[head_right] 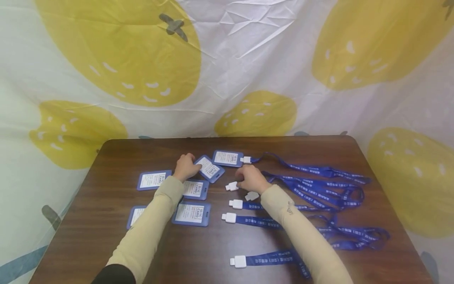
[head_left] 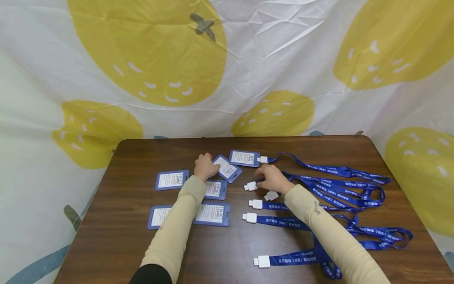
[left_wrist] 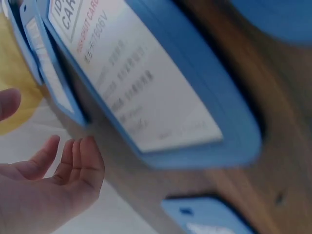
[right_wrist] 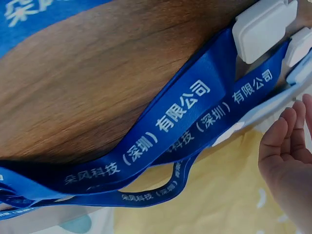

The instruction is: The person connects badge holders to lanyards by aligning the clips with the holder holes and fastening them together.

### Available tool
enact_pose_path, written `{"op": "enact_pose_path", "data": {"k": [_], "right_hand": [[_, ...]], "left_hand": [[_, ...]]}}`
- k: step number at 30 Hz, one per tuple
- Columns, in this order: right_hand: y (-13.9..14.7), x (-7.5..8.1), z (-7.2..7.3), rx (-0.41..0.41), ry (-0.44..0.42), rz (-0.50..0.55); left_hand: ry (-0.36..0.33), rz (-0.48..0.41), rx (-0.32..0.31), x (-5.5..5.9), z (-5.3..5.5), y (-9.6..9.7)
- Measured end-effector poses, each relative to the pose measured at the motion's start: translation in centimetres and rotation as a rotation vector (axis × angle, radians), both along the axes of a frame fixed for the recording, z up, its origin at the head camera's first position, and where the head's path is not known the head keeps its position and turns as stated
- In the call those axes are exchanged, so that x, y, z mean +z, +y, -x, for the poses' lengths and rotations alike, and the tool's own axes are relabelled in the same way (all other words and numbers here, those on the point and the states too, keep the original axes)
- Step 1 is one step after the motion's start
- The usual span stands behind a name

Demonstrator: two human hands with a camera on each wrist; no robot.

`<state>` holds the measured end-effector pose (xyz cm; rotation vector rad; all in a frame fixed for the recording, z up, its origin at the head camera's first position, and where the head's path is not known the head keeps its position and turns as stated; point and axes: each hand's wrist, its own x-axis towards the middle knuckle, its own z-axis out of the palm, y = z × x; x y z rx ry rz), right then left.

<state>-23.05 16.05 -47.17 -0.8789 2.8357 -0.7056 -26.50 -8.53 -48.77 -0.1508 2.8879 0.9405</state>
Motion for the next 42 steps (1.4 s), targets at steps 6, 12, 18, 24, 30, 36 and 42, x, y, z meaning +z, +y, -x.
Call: {"op": "enact_pose_path", "data": {"k": [6,12,18,24,30,36,42], "right_hand": [[-1.2,-0.6,0.2,0.054,-0.025,-0.069],[-2.4,-1.0,0.1,0.039,-0.068,-0.116],[-3.1,-1.4,-0.1,0.020,-0.055,-0.174],[-3.1,-1.6,-0.2,-0.004,-0.011,-0.178],[-2.8,-1.5,0.0,-0.048,-0.027,-0.173],[-2.2,-1.3,0.3,-0.103,-0.103,-0.088],[-1.9,-1.8,0.7,-0.106,-0.125,0.035]], "left_hand": [[-0.076,0.022,0.020,-0.8,0.6,0.6],[-0.123,0.142,0.042,-0.6,0.5,1.4],[-0.169,0.199,0.046,-0.7,0.7,1.4],[-0.212,0.155,0.085,-0.4,0.9,1.1],[-0.190,0.083,0.088,-0.7,1.4,0.6],[-0.088,-0.104,0.146,-0.9,1.7,0.1],[-0.023,-0.235,0.141,-0.4,1.4,-0.5]]}}
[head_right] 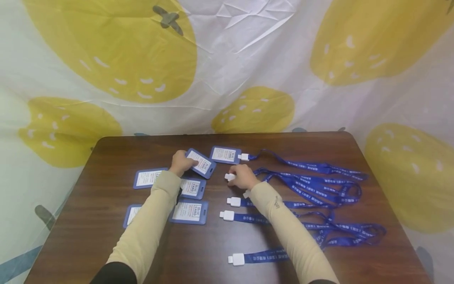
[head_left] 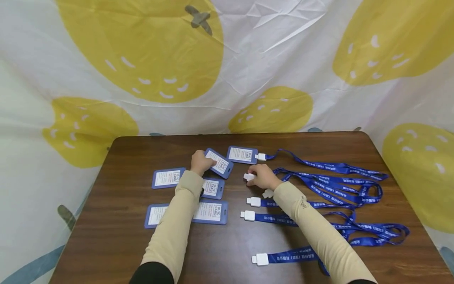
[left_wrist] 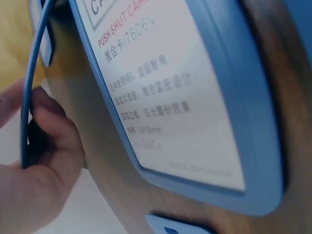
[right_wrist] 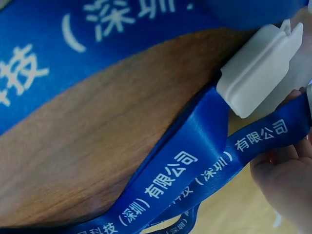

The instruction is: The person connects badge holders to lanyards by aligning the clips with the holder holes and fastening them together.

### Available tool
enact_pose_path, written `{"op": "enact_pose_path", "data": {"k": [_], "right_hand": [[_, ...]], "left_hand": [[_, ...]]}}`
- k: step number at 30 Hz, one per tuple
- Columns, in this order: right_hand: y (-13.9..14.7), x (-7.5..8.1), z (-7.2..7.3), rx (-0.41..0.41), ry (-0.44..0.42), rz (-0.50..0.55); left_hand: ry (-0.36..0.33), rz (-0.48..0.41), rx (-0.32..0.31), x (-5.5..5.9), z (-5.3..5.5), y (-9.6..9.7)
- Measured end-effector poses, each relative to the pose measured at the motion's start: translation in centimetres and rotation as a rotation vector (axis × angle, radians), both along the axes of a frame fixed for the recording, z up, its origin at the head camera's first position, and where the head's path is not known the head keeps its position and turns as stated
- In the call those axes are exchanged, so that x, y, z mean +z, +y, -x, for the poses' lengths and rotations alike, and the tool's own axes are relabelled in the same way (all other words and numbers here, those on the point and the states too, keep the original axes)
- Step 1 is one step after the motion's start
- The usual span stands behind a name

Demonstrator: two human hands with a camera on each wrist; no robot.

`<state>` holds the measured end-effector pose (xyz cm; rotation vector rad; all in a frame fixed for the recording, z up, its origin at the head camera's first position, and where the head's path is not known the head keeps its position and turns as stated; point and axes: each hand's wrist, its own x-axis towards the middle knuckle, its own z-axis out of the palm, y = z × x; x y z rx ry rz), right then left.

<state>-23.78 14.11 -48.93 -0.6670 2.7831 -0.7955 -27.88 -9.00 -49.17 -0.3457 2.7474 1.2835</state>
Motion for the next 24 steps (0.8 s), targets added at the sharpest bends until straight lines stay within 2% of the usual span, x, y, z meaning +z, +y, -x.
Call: {"op": "enact_pose_path", "data": {"k": [5,8,11,15,19,24], "right_hand": [[0.4,0.4,0.0,0.017,0.007,0.072],[0.6,0.3,0.1,-0.009,-0.039,0.128],[0.9,0.2,0.2,-0.058,-0.142,0.212],[1.2,0.4,0.2,-0.090,-0.248,0.335],[1.6,0.8,0.2,-0.102,-0.293,0.408],[2.0,1.2,0.4,-0.110,-0.359,0.474]], "left_hand": [[-0.021,-0.246,0.018,0.3,-0.6,-0.1],[-0.040,-0.391,0.022,0.4,-0.9,0.0],[-0.063,-0.494,0.008,0.5,-1.2,0.1],[-0.096,-0.596,-0.017,0.9,-1.7,0.2],[-0.109,-0.702,-0.057,1.4,-2.3,0.4],[-0.086,-0.755,-0.130,1.8,-3.0,0.6]]}}
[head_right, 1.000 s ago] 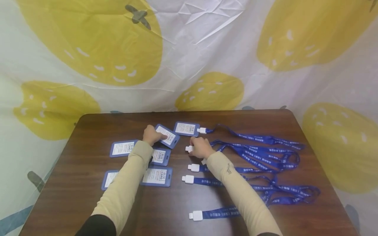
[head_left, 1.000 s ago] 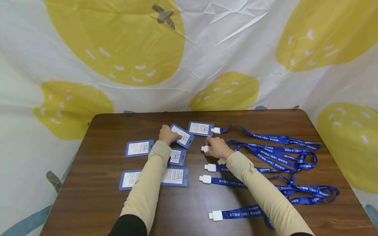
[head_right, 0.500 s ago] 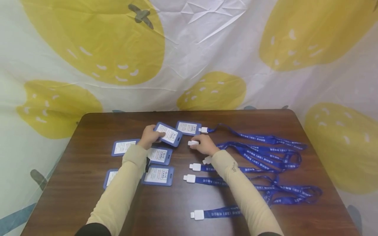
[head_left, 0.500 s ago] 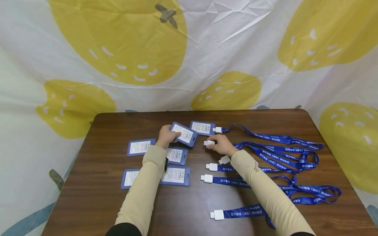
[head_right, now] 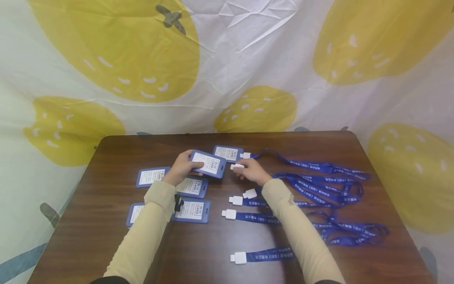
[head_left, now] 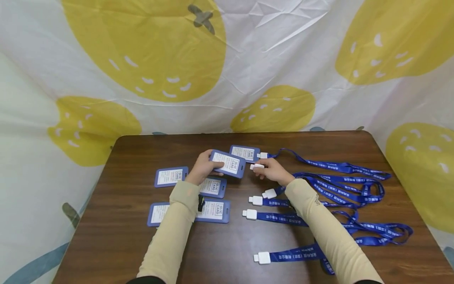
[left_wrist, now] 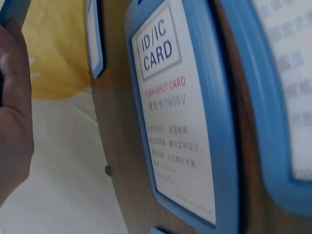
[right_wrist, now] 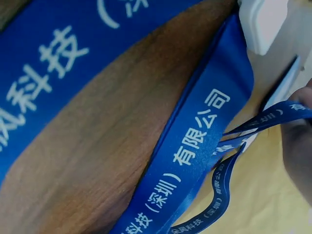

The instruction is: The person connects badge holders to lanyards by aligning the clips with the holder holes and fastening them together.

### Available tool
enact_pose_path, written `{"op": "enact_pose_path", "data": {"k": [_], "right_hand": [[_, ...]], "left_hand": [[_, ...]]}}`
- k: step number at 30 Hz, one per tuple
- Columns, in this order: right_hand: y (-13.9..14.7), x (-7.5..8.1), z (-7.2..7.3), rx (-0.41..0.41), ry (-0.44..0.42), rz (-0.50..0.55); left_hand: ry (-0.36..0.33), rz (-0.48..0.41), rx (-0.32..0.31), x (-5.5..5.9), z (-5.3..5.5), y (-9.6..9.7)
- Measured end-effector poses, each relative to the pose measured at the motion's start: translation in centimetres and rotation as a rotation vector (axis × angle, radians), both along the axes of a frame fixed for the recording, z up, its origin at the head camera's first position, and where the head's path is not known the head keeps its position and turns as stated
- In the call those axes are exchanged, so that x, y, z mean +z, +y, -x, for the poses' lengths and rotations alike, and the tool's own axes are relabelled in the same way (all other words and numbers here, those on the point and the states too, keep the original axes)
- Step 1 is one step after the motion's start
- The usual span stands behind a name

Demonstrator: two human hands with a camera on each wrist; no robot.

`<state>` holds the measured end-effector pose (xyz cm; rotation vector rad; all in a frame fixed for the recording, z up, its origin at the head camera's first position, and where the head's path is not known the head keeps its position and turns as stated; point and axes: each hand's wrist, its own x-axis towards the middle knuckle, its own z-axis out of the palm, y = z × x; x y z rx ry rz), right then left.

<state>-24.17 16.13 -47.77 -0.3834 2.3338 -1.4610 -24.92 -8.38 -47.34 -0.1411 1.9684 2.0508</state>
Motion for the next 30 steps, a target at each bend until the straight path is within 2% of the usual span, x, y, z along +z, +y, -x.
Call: {"op": "enact_pose_path", "data": {"k": [2,9,13,17,22,30], "right_hand": [[0.3,0.1,0.1,-0.004,-0.041,0.046],[1.0,0.9,0.2,0.018,-0.171,0.251],[1.3,1.2,0.1,0.030,-0.227,0.325],[1.2,1.1,0.2,0.038,-0.238,0.333],[1.1,0.8,0.3,0.063,-0.205,0.318],[0.9,0.6,0.3,0.060,-0.179,0.320]], "left_hand": [[0.024,-0.012,-0.011,0.1,-0.2,0.1],[0.143,-0.061,0.015,0.3,-0.8,1.0],[0.177,-0.067,0.009,0.4,-1.1,1.8],[0.174,-0.071,0.024,0.4,-1.3,2.2],[0.164,-0.071,0.035,0.5,-1.4,2.6],[0.158,-0.092,0.022,0.5,-1.6,2.9]]}}
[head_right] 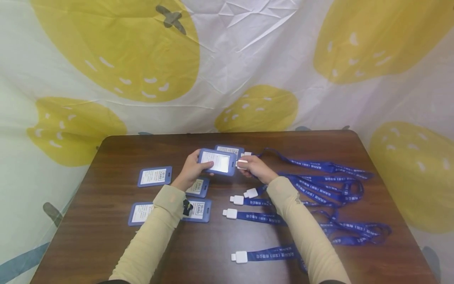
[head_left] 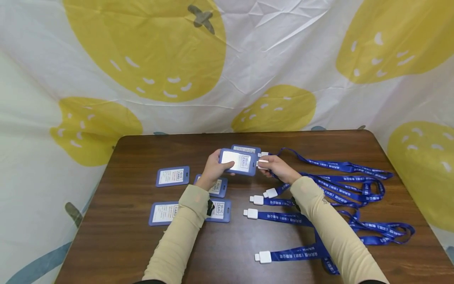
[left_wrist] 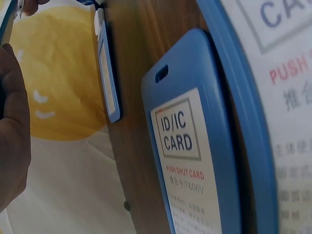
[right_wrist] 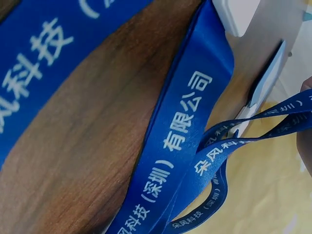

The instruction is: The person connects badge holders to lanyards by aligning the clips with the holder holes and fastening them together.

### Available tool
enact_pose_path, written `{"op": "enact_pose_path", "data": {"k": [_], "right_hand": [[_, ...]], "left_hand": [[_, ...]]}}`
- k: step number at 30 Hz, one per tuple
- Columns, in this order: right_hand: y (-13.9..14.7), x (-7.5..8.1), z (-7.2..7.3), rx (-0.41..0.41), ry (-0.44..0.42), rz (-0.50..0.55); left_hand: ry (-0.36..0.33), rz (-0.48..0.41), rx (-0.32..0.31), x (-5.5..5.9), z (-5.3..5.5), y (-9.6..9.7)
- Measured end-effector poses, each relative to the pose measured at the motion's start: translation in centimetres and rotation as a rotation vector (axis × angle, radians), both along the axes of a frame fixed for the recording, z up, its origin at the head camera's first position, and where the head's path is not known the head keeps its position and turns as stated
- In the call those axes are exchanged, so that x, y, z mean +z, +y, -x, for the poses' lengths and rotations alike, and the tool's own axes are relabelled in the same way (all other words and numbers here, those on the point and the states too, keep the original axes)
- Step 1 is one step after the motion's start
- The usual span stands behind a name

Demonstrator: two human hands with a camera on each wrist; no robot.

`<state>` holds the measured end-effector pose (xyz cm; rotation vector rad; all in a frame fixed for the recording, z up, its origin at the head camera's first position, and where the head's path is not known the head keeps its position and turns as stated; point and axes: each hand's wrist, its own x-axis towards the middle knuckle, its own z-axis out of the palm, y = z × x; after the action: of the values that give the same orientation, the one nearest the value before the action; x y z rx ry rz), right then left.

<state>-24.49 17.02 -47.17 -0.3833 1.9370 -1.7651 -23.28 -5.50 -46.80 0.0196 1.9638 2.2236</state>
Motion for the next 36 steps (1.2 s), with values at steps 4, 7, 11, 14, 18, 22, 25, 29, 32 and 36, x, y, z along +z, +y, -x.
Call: {"op": "enact_pose_path", "data": {"k": [4,7,11,14,18,22,25,29,32,36], "right_hand": [[-0.05,0.23,-0.20,-0.013,0.016,-0.005],[0.07,0.54,-0.35,-0.026,0.022,-0.004],[0.24,0.64,-0.33,-0.013,0.033,-0.004],[0.19,0.61,-0.32,-0.004,0.042,-0.013],[0.06,0.47,-0.28,-0.001,0.032,-0.023],[-0.11,0.42,-0.29,-0.005,0.023,-0.033],[-0.23,0.50,-0.33,-0.010,0.035,-0.040],[-0.36,0.56,-0.43,-0.016,0.058,-0.046],[-0.47,0.38,-0.48,-0.028,0.069,-0.051],[-0.58,0.16,-0.50,-0.039,0.080,-0.052]], "left_hand": [[-0.009,-0.014,0.023,0.14,-0.12,0.14],[-0.012,-0.016,0.054,0.33,-0.10,0.05],[-0.016,-0.004,0.059,0.42,-0.05,-0.12],[-0.014,0.009,0.048,0.31,-0.06,-0.11],[-0.005,0.034,0.041,0.21,-0.12,0.05],[-0.009,0.057,0.053,0.16,-0.27,0.21],[-0.012,0.074,0.054,0.14,-0.36,0.31],[-0.004,0.106,0.048,0.19,-0.48,0.45],[0.007,0.131,0.039,0.33,-0.60,0.52],[0.033,0.149,0.023,0.63,-0.69,0.62]]}}
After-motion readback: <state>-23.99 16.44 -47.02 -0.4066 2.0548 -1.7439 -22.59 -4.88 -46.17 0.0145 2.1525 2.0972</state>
